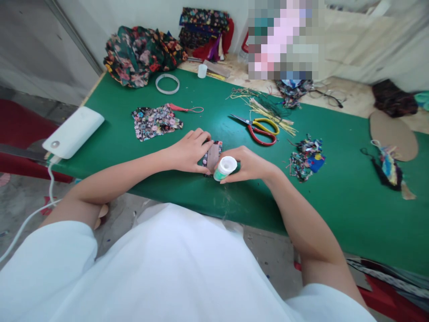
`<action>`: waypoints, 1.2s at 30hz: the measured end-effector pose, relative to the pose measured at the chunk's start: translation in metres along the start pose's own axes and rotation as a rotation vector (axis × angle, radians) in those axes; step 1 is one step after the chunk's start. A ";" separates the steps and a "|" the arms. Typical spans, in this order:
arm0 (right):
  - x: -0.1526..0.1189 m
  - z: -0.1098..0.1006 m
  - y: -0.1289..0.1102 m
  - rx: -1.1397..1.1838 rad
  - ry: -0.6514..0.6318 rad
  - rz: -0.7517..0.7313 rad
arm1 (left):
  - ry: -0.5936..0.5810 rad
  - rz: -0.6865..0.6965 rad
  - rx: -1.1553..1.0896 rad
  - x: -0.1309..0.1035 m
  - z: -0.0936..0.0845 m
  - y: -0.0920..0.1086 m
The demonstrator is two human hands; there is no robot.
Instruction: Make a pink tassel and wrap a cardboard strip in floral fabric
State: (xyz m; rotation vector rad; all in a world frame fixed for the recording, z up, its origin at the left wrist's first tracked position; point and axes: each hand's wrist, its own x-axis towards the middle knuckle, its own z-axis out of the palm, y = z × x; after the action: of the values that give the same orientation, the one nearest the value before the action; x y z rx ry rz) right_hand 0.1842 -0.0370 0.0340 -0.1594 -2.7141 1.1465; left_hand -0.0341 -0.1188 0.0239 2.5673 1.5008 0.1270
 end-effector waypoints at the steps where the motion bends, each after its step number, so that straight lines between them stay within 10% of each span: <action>1: 0.000 0.001 -0.001 0.002 -0.022 0.001 | -0.002 0.000 0.001 0.000 0.000 0.000; 8: -0.004 0.004 0.010 0.346 0.055 0.041 | 0.019 0.008 -0.009 0.000 0.002 -0.002; 17: 0.004 0.021 0.032 0.134 0.769 0.222 | 0.018 0.014 0.008 -0.001 0.001 -0.002; 36: 0.014 0.024 0.053 -0.332 0.581 0.251 | 0.020 0.010 0.003 -0.001 0.002 -0.002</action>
State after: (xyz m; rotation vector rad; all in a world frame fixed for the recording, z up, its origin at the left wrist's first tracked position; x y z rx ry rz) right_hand 0.1670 -0.0145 -0.0190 -0.7683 -2.3622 0.5592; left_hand -0.0359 -0.1193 0.0216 2.5833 1.4963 0.1517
